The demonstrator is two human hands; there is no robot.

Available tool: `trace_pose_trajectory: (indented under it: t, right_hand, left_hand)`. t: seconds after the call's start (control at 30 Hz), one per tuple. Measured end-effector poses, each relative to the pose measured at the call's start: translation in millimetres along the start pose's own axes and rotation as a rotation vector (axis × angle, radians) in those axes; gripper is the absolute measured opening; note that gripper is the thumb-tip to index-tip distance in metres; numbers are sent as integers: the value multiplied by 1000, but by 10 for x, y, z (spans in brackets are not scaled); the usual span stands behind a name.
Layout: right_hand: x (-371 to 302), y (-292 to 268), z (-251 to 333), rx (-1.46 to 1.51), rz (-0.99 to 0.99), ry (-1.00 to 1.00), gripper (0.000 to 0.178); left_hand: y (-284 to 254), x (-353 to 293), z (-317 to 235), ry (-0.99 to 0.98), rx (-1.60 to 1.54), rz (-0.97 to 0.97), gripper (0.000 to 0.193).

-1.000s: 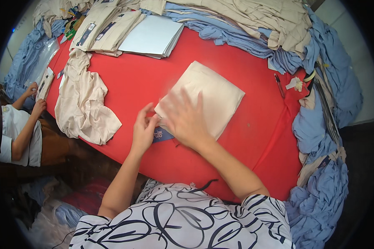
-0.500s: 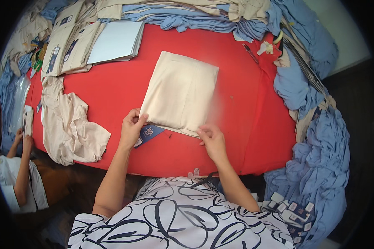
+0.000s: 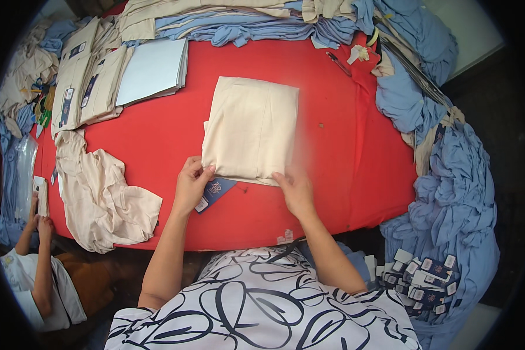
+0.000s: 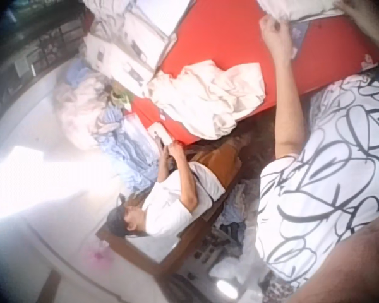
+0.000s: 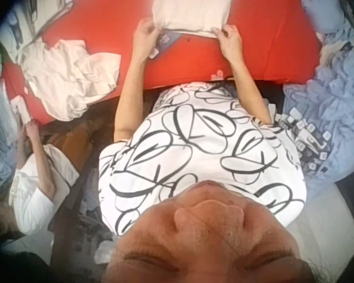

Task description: The person folds garments on a work table, applying tags and checking the alignment of the items.

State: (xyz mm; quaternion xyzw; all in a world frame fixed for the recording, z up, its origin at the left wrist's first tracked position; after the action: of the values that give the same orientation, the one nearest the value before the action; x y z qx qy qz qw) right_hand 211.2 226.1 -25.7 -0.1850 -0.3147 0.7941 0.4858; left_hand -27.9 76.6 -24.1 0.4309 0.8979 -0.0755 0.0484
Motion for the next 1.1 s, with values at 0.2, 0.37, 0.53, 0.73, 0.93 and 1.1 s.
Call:
trace_pose_trajectory:
  t: [0.2, 0.37, 0.53, 0.73, 0.93, 1.1]
  right_hand:
    - [-28, -100, 93, -227, -51, -52, 34]
    - [-53, -177, 337, -502, 4, -13, 37]
    - [-117, -78, 338, -507, -40, -73, 64]
    - [4, -321, 349, 108, 237, 149, 52]
    - [175, -1323, 1466, 556, 307, -363, 38]
    - [826, -1437, 1552, 248, 295, -255, 26]
  left_hand:
    - [-1, 25, -43, -60, 105, -65, 27]
    - [-62, -85, -428, 273, 722, -245, 30]
    - [17, -78, -280, 147, 692, -118, 33]
    - [-53, -110, -476, -14, -42, -48, 41]
    - [-278, -274, -1777, 434, -330, 276, 39]
    - [-400, -131, -2228, 486, -238, 30, 32]
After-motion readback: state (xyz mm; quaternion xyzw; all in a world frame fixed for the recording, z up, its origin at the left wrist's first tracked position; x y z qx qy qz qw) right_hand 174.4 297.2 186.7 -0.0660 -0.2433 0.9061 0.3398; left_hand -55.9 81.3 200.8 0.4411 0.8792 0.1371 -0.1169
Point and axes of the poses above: each hand's wrist, its own x-axis towards the middle knuckle, its own y-axis out of the palm, z = x × y, the point moved 8 cm from there along x, towards the middle knuckle, and after that the axes turned 9 degrees about -x, right-handed, at the moved point
